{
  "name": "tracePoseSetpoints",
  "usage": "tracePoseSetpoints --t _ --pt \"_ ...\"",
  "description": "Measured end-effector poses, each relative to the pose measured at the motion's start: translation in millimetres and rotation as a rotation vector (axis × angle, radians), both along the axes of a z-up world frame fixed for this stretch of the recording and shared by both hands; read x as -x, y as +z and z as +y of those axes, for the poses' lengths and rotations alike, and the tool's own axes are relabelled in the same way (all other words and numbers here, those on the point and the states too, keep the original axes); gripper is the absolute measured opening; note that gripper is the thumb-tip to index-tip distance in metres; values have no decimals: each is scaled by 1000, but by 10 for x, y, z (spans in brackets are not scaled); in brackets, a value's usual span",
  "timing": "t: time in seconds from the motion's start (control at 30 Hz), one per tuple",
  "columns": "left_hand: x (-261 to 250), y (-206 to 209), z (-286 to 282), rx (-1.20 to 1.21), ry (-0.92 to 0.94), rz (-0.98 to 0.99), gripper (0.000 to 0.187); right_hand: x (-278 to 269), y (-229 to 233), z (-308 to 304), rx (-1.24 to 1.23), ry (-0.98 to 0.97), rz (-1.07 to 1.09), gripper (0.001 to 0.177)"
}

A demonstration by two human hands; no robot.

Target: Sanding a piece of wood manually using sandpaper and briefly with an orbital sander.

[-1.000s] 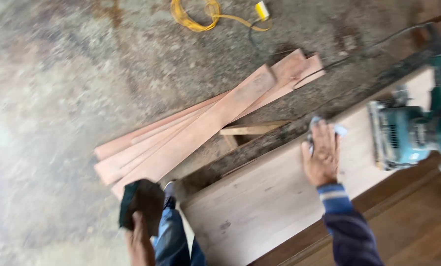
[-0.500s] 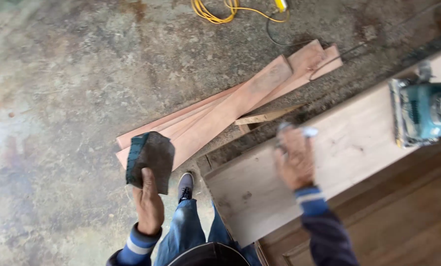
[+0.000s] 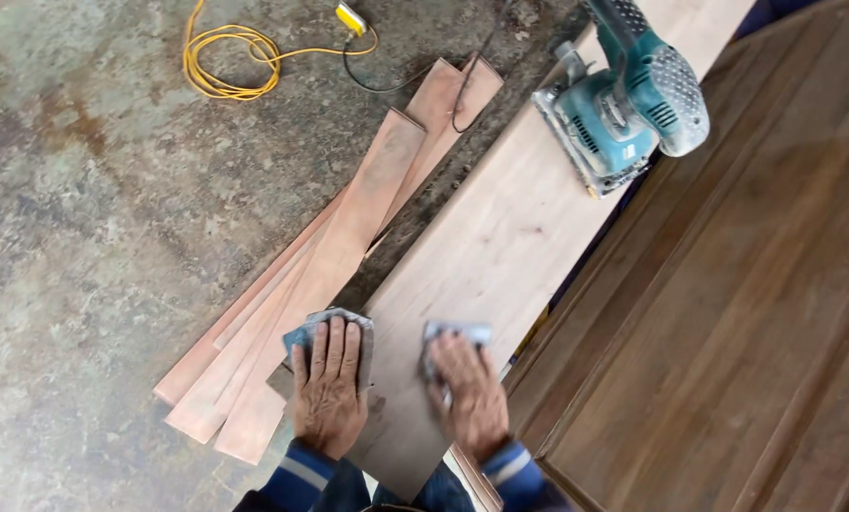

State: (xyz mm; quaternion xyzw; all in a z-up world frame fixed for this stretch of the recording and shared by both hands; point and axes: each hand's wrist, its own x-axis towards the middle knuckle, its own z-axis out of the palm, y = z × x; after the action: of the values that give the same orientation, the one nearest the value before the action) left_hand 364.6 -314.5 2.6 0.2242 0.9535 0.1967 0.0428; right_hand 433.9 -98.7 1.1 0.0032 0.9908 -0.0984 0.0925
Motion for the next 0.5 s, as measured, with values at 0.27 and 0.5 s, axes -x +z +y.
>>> tracePoseSetpoints --t 0.27,0.5 --pt "-39 -47 -30 76 14 4 75 1009 -98 1419 -85 -363 329 57" --pt "-49 -77 -44 40 25 38 70 -663 -131 95 116 -338 242 62"
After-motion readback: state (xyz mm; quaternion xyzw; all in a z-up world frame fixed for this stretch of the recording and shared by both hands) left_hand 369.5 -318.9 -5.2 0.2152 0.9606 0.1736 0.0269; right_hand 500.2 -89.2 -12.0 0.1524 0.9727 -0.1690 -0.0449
